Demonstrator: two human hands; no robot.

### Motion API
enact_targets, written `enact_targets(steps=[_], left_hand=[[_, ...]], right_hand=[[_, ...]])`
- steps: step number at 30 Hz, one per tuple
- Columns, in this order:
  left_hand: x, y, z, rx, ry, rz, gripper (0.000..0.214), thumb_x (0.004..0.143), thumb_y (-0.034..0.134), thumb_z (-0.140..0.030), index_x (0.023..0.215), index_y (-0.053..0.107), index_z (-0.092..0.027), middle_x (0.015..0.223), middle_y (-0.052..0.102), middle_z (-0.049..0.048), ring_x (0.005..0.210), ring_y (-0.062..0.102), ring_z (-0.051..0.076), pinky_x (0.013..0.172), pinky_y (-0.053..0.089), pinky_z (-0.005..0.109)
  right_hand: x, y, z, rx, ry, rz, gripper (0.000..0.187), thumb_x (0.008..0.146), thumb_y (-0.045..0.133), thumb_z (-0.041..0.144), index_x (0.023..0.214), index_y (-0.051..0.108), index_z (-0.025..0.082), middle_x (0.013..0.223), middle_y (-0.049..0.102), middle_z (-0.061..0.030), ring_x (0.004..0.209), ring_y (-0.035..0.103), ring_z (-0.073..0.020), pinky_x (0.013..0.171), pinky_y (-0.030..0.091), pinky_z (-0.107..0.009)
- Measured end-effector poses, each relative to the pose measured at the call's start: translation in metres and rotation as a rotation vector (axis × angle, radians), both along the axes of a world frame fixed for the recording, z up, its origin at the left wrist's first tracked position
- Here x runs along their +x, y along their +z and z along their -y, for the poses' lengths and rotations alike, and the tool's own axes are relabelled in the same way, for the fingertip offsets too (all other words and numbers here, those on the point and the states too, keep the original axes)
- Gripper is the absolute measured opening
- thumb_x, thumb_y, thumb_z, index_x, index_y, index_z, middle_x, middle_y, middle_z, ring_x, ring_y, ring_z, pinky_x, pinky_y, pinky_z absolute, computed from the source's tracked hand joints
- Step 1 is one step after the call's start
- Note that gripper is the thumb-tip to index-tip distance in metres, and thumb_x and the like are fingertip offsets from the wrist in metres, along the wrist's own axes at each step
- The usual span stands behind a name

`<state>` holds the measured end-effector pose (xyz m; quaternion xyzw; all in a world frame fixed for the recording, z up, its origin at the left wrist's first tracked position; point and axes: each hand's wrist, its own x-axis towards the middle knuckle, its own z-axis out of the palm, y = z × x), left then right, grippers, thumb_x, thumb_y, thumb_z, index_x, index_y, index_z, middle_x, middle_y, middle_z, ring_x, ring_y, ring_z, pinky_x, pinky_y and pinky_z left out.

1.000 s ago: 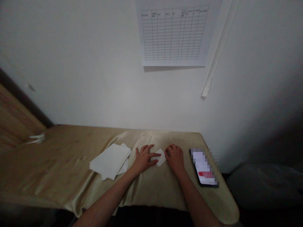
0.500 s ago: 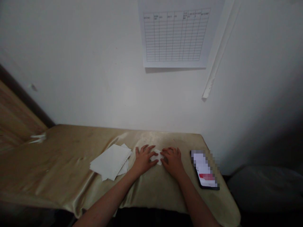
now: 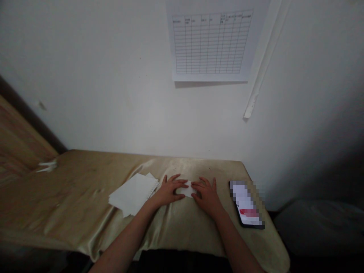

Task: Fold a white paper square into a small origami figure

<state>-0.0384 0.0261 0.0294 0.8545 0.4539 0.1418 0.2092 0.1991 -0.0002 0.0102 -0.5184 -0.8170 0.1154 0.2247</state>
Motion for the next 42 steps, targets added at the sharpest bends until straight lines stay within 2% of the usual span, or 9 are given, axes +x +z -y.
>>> enact_targets(steps=[7,14,20,32,42], left_hand=[[-0.005,-0.002,-0.007,0.017,0.024,0.025,0.031,0.079,0.075,-0.047,0.109,0.071,-0.041,0.134,0.064,-0.0023,0.142,0.033,0.029,0.114,-0.005,0.067],[-0.001,-0.003,-0.004,0.047,0.060,0.028,0.022,0.084,0.069,-0.048,0.101,0.073,-0.036,0.130,0.066,-0.0021,0.138,0.037,0.028,0.114,-0.004,0.067],[0.006,-0.005,-0.003,0.068,0.089,0.053,0.019,0.088,0.064,-0.048,0.097,0.074,-0.033,0.125,0.068,-0.0011,0.133,0.042,0.026,0.114,-0.003,0.066],[0.002,-0.007,-0.011,0.066,0.102,0.034,0.018,0.084,0.070,-0.046,0.099,0.073,-0.037,0.126,0.068,-0.0037,0.131,0.042,0.026,0.113,-0.003,0.065],[0.014,-0.004,-0.006,0.056,0.216,0.051,0.019,0.091,0.060,-0.045,0.103,0.070,-0.033,0.124,0.068,-0.0012,0.129,0.042,0.027,0.112,0.000,0.069]], right_hand=[[0.000,-0.002,-0.001,0.004,0.012,-0.008,0.032,0.089,0.056,0.033,0.119,0.066,0.036,0.130,0.065,-0.0023,0.138,0.040,-0.0292,0.111,0.003,-0.073],[-0.002,-0.004,-0.001,-0.002,0.011,-0.055,0.025,0.088,0.057,0.030,0.109,0.069,0.034,0.129,0.066,0.0002,0.136,0.040,-0.0279,0.113,0.000,-0.070],[-0.004,-0.003,0.000,0.008,0.004,-0.090,0.020,0.086,0.062,0.043,0.100,0.071,0.031,0.126,0.067,-0.0019,0.134,0.042,-0.0297,0.113,0.000,-0.068],[-0.007,-0.002,0.001,0.026,-0.008,-0.085,0.014,0.088,0.058,0.037,0.086,0.067,0.026,0.124,0.068,-0.0027,0.131,0.045,-0.0284,0.114,0.003,-0.068],[-0.007,-0.007,-0.002,0.011,-0.024,-0.074,0.016,0.090,0.054,0.036,0.091,0.067,0.027,0.124,0.067,-0.0031,0.129,0.047,-0.0279,0.113,0.004,-0.069]])
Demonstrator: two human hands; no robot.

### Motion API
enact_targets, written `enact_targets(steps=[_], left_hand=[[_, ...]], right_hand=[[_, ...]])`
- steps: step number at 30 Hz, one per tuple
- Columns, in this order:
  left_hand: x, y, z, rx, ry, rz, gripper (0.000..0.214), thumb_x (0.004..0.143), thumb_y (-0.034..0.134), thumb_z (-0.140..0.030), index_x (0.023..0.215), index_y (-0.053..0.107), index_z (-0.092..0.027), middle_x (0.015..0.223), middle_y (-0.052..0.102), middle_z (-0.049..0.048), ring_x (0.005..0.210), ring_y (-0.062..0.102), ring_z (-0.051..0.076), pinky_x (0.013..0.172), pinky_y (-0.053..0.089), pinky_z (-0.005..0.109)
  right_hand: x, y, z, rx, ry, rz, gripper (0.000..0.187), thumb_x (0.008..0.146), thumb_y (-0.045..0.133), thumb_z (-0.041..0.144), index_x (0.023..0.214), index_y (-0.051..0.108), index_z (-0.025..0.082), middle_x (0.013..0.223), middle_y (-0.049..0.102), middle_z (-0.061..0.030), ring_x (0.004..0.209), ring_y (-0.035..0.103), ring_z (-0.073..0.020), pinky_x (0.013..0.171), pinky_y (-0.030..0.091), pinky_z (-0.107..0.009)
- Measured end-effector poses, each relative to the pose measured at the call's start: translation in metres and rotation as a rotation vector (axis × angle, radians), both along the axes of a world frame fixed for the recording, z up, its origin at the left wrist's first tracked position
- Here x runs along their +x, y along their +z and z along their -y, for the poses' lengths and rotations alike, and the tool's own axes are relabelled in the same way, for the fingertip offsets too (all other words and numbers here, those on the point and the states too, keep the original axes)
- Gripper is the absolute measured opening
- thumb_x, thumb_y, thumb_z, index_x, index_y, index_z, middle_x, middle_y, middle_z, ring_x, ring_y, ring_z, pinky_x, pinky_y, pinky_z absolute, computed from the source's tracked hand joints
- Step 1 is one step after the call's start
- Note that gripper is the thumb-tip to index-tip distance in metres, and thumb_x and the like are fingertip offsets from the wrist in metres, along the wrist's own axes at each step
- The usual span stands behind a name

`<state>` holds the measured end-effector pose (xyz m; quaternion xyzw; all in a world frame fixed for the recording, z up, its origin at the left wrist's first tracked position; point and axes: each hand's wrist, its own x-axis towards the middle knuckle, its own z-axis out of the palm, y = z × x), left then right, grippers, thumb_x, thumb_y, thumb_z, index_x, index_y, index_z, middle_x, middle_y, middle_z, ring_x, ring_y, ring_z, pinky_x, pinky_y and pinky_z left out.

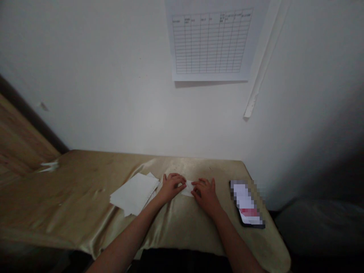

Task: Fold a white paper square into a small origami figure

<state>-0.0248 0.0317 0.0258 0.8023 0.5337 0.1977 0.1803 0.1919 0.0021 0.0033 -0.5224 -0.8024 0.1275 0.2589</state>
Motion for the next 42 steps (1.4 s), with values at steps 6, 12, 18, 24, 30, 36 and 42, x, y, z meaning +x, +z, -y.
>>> enact_targets(steps=[6,12,18,24,30,36,42], left_hand=[[0.006,0.002,0.003,0.064,0.008,-0.018,0.014,0.090,0.063,-0.040,0.099,0.069,-0.032,0.120,0.069,-0.0014,0.127,0.043,0.026,0.111,-0.004,0.071],[0.011,0.001,0.004,0.146,0.012,-0.028,0.008,0.089,0.065,-0.035,0.094,0.069,-0.030,0.114,0.071,-0.0020,0.124,0.046,0.027,0.110,-0.009,0.073],[0.014,0.003,0.007,0.189,0.020,-0.048,0.005,0.088,0.067,-0.032,0.091,0.068,-0.029,0.109,0.072,-0.0023,0.122,0.048,0.027,0.108,-0.016,0.072],[0.018,0.001,0.009,0.233,0.033,-0.078,0.004,0.088,0.067,-0.031,0.088,0.065,-0.027,0.105,0.071,-0.0024,0.119,0.049,0.027,0.108,-0.012,0.075],[0.020,-0.002,0.010,0.259,0.035,-0.100,0.003,0.089,0.064,-0.029,0.090,0.064,-0.026,0.107,0.070,-0.0015,0.118,0.049,0.027,0.107,-0.006,0.078],[0.018,-0.004,0.009,0.239,0.037,-0.080,0.009,0.089,0.066,-0.030,0.098,0.064,-0.029,0.111,0.069,-0.0012,0.119,0.050,0.026,0.108,-0.002,0.077],[0.010,-0.005,0.011,0.187,0.007,-0.004,0.011,0.084,0.073,-0.040,0.089,0.071,-0.030,0.114,0.071,-0.0029,0.122,0.050,0.026,0.108,-0.011,0.075]], right_hand=[[-0.001,0.006,0.004,-0.040,-0.003,-0.034,0.017,0.090,0.051,0.034,0.098,0.065,0.028,0.126,0.066,-0.0037,0.129,0.046,-0.0272,0.114,0.005,-0.068],[-0.003,0.004,0.002,-0.060,-0.028,-0.058,0.019,0.089,0.048,0.031,0.100,0.063,0.028,0.125,0.066,-0.0038,0.127,0.047,-0.0270,0.113,0.003,-0.069],[-0.005,0.003,0.001,-0.048,-0.047,-0.047,0.022,0.088,0.051,0.028,0.105,0.063,0.030,0.124,0.066,-0.0023,0.125,0.049,-0.0253,0.113,0.005,-0.068],[-0.005,0.005,0.002,-0.005,-0.029,0.012,0.019,0.090,0.052,0.030,0.095,0.069,0.032,0.124,0.067,-0.0006,0.125,0.049,-0.0266,0.111,0.005,-0.069],[-0.003,0.006,0.002,-0.016,-0.018,0.010,0.017,0.085,0.057,0.027,0.093,0.071,0.032,0.124,0.068,0.0003,0.125,0.048,-0.0270,0.111,0.003,-0.069],[-0.004,0.009,0.003,-0.034,-0.025,-0.016,0.015,0.085,0.059,0.030,0.092,0.071,0.033,0.123,0.068,0.0018,0.125,0.049,-0.0270,0.111,0.001,-0.069],[-0.005,0.008,0.003,-0.030,-0.036,-0.034,0.015,0.085,0.058,0.031,0.092,0.072,0.033,0.122,0.069,0.0014,0.124,0.050,-0.0278,0.111,-0.001,-0.070]])
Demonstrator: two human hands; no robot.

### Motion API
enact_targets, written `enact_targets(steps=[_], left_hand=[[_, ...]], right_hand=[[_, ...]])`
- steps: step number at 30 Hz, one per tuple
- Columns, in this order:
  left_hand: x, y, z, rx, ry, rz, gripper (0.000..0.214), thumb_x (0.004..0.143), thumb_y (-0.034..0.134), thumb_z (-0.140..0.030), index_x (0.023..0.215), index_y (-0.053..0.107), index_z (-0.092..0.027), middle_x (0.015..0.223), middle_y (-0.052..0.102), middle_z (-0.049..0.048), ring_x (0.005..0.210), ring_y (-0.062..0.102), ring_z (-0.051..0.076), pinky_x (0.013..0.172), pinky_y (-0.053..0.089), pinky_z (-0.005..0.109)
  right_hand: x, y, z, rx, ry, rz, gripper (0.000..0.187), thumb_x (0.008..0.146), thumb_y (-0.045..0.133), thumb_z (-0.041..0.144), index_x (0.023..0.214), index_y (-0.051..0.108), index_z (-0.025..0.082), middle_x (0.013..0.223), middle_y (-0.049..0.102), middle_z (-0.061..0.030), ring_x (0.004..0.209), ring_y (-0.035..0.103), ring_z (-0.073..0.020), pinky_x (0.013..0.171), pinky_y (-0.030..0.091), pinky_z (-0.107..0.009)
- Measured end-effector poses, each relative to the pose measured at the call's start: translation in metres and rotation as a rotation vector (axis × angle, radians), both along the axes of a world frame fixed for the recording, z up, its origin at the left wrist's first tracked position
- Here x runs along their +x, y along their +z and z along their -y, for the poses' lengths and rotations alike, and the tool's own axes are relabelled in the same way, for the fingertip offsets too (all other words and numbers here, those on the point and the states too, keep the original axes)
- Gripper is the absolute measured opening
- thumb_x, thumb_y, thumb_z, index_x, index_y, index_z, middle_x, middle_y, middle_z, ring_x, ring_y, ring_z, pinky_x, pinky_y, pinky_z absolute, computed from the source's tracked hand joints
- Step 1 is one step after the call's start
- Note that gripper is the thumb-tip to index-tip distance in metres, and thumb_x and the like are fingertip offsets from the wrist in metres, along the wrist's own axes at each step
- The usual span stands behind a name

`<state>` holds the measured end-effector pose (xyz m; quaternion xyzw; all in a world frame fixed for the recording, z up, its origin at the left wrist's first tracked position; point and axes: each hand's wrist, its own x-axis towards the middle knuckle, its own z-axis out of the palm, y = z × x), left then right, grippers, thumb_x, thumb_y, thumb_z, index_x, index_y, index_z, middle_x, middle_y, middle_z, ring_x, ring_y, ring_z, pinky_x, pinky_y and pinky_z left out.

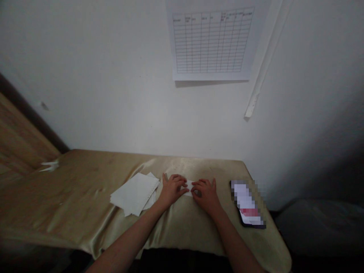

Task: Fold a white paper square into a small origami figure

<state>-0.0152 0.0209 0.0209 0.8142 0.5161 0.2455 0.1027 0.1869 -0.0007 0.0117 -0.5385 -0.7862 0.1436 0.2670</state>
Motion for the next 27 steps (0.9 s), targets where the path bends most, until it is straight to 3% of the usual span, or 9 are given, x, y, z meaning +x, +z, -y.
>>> enact_targets(steps=[18,27], left_hand=[[0.0072,-0.0010,0.0033,-0.074,0.080,0.035,0.017,0.078,0.076,-0.038,0.090,0.067,-0.029,0.121,0.067,-0.0029,0.127,0.043,0.029,0.108,-0.005,0.077],[0.0052,0.0046,-0.0026,-0.172,0.075,-0.001,0.007,0.085,0.066,-0.030,0.092,0.067,-0.031,0.123,0.066,-0.0034,0.130,0.040,0.027,0.108,-0.004,0.077]], right_hand=[[-0.0005,-0.0003,-0.0011,-0.025,-0.022,0.001,0.016,0.087,0.057,0.036,0.094,0.071,0.035,0.122,0.069,0.0018,0.125,0.050,-0.0265,0.111,0.003,-0.071],[0.0001,0.0011,-0.0005,-0.045,-0.025,0.003,0.017,0.088,0.056,0.035,0.094,0.072,0.034,0.124,0.068,0.0016,0.126,0.049,-0.0256,0.112,0.005,-0.068]])
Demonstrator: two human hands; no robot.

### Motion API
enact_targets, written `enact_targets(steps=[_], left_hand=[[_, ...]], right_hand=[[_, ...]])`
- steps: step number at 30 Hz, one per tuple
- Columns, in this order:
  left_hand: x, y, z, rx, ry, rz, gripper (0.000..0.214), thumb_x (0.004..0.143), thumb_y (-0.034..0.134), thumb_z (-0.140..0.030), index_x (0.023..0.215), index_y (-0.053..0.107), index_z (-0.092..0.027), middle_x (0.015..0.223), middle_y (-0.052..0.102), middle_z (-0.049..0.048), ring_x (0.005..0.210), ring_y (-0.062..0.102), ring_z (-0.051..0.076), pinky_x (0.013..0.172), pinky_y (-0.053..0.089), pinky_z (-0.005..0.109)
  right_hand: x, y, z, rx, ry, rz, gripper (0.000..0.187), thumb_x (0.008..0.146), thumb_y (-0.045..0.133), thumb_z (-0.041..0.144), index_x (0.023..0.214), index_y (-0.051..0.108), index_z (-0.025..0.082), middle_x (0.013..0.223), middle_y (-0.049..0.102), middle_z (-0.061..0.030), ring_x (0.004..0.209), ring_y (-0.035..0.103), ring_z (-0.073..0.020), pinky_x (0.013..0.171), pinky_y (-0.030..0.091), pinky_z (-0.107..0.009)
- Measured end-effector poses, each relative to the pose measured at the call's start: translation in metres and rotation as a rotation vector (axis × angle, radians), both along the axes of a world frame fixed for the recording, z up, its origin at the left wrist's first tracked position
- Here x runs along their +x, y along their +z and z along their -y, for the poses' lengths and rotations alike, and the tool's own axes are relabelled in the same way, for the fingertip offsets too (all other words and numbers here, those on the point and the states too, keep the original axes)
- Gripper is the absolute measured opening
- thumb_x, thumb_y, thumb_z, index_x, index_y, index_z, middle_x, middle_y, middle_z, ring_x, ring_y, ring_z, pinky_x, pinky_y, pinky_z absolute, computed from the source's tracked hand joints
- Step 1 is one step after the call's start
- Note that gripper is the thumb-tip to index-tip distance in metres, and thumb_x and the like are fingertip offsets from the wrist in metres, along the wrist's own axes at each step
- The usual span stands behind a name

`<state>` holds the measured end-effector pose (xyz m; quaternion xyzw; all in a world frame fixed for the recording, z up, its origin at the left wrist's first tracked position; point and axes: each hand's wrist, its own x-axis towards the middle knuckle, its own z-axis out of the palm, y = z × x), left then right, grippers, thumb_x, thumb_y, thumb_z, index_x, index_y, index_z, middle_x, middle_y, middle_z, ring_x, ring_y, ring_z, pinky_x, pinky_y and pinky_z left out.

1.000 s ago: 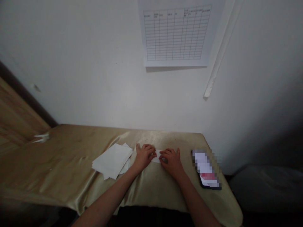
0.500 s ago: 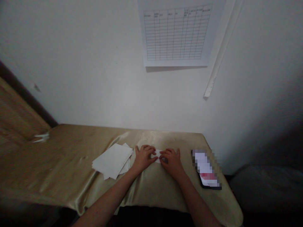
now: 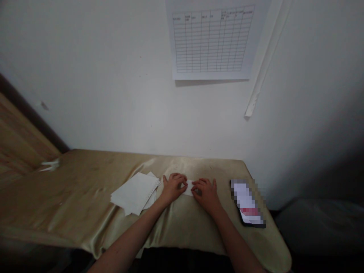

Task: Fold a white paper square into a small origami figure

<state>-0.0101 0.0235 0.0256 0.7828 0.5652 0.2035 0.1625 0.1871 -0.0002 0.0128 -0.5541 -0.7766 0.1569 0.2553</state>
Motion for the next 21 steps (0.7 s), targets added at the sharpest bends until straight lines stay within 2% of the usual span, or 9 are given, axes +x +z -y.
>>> enact_targets(steps=[12,21], left_hand=[[-0.014,-0.004,-0.008,-0.001,-0.051,0.017,0.018,0.090,0.060,-0.027,0.100,0.070,-0.038,0.125,0.067,-0.0044,0.133,0.038,0.027,0.105,-0.002,0.078],[-0.008,-0.004,0.000,0.056,-0.048,0.021,0.015,0.085,0.065,-0.027,0.097,0.069,-0.036,0.120,0.068,-0.0051,0.131,0.042,0.027,0.106,-0.003,0.077]], right_hand=[[0.001,0.002,0.000,-0.023,0.010,-0.007,0.018,0.088,0.055,0.036,0.095,0.072,0.033,0.124,0.068,0.0000,0.127,0.047,-0.0271,0.111,0.005,-0.069],[0.010,-0.005,-0.005,-0.068,0.078,-0.015,0.033,0.087,0.045,0.020,0.100,0.071,0.035,0.130,0.064,0.0029,0.131,0.043,-0.0239,0.114,0.004,-0.064]])
